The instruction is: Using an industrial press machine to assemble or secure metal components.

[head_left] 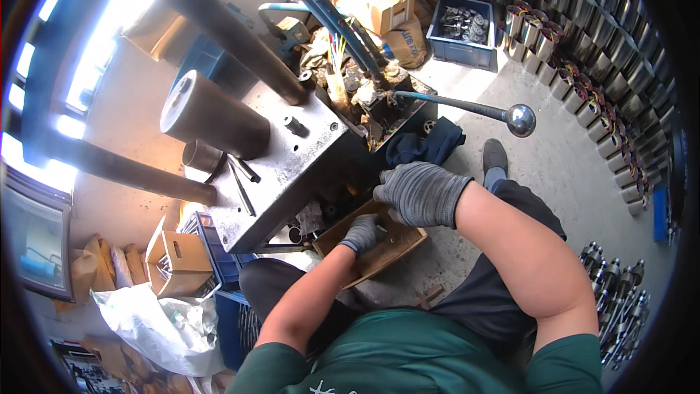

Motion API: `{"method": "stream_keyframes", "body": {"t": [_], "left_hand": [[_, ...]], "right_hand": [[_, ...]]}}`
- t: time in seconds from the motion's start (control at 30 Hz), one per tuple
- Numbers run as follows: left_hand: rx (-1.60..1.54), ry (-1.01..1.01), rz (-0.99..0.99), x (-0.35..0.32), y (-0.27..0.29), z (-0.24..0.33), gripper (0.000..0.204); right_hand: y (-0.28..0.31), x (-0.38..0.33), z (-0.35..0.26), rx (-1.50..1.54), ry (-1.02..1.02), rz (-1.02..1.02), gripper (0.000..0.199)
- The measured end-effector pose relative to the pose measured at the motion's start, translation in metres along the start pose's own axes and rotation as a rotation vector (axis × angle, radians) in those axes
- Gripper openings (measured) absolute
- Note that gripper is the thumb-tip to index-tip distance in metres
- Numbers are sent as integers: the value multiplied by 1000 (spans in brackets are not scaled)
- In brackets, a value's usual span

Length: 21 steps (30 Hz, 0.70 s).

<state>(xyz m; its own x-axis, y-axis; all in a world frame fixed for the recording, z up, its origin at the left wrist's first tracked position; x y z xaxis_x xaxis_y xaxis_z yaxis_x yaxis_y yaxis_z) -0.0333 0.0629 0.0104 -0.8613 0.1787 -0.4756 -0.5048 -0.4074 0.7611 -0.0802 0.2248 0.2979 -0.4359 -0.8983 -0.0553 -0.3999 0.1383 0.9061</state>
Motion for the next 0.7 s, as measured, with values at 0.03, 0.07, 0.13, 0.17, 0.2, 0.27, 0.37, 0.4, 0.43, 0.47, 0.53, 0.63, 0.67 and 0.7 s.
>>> {"method": "stream_keyframes", "body": {"t": [0.03,0.07,0.13,0.17,0.2,0.27,0.37,0.4,0.43,0.47,0.53,0.63,0.67,0.7], "left_hand": [[-179,-141,25,-16,24,24,33],[-171,-144,32,-33,53,48,33],[-37,-196,92,-71,124,91,29],[55,-205,178,-81,155,94,27],[148,-211,262,-92,184,93,25],[-11,-84,276,-103,239,82,26],[146,-57,486,-111,314,85,27],[316,-78,545,-100,335,57,28],[270,-5,543,-91,347,54,30],[235,93,479,-82,353,49,33],[138,292,363,-70,352,48,37],[131,283,303,-51,354,-1,38],[133,276,296,-48,354,6,38],[107,315,255,-44,353,10,42]], "right_hand": [[-2,-2,4,3,-7,-3,31],[-2,-5,9,6,-22,-6,32],[-3,-5,12,3,-35,-27,33],[-4,-5,14,-5,-30,-28,33],[-4,-4,13,-9,-23,-29,33],[3,-7,9,-6,-37,-35,32],[7,-10,8,11,-34,-8,32],[8,-7,2,19,-24,-22,32],[7,-10,5,31,-37,-39,32],[5,-12,8,29,-47,-30,32],[3,-14,13,30,-24,41,35],[5,-7,9,14,-36,2,34],[2,-8,13,24,-68,-40,33],[3,-9,15,28,-76,-41,33]]}}
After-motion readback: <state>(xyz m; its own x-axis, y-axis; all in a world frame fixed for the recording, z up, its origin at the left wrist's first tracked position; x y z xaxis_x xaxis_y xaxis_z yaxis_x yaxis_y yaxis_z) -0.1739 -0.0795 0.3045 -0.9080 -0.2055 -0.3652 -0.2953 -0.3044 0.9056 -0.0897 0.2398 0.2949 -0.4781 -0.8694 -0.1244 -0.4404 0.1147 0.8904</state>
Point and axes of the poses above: each hand's wrist, its own x-axis towards the middle knuckle, its own y-axis out of the back of the hand, z = x × y, the point moved 7 cm from there along x, towards the middle knuckle, and after that the axes turned 1 degree about x, right-handed, at the moved point
